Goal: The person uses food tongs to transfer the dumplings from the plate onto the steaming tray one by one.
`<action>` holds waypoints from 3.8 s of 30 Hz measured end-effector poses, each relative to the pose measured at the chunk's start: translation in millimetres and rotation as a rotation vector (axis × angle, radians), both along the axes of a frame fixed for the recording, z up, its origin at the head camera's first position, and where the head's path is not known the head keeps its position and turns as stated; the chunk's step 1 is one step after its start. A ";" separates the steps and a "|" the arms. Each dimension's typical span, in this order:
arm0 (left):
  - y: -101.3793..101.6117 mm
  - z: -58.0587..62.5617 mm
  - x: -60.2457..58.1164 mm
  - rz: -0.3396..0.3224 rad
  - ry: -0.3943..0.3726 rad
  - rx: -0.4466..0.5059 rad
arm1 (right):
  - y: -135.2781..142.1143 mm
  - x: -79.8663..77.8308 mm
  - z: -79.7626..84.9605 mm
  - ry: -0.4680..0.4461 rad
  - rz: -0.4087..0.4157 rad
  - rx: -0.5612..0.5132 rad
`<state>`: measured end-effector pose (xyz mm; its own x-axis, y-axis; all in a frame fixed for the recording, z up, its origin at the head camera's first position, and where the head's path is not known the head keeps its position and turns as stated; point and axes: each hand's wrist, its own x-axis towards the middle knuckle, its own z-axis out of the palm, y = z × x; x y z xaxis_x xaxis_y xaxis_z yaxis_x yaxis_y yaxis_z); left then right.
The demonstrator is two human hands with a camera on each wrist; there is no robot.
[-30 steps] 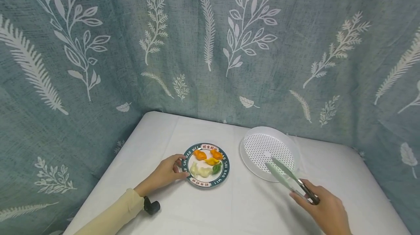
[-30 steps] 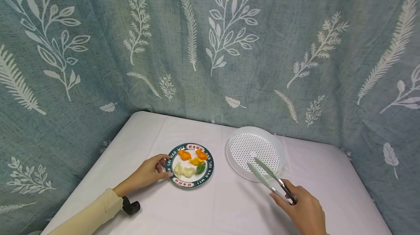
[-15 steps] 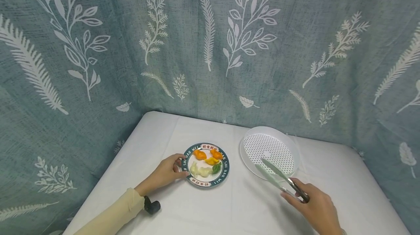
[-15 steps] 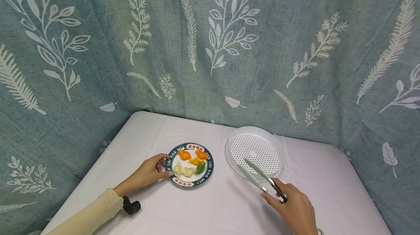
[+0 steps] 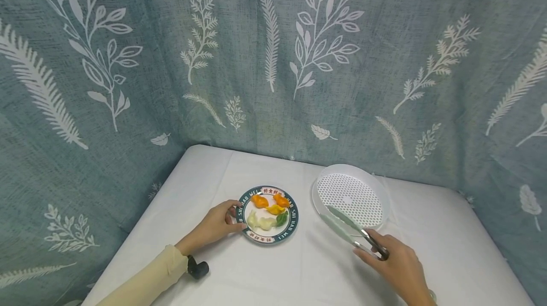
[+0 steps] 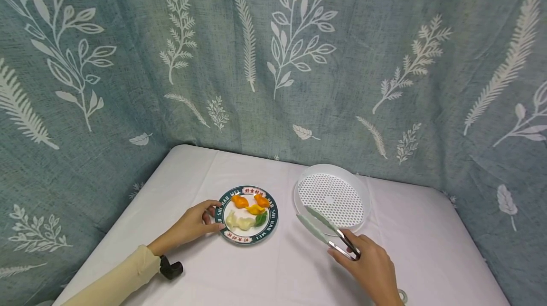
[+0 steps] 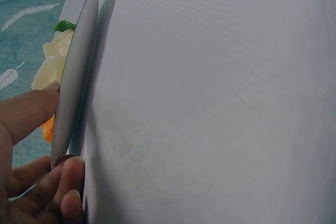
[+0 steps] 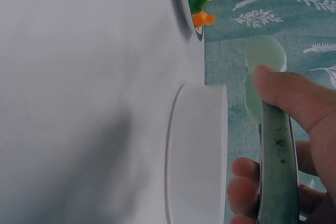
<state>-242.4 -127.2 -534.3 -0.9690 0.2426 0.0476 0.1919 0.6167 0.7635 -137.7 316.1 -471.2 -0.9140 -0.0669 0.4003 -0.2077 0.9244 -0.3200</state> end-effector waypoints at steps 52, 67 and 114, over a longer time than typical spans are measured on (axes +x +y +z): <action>-0.8 -3.8 -2.0 0.007 -0.009 -0.001 | -82.1 -28.8 -15.2 -0.250 0.049 0.014; -0.4 0.3 -0.1 0.007 -0.002 0.002 | -89.8 -25.5 -5.4 -0.263 -0.023 0.027; -0.7 -5.7 -1.2 0.004 0.010 0.001 | -111.8 -22.6 7.9 -0.329 -0.050 0.047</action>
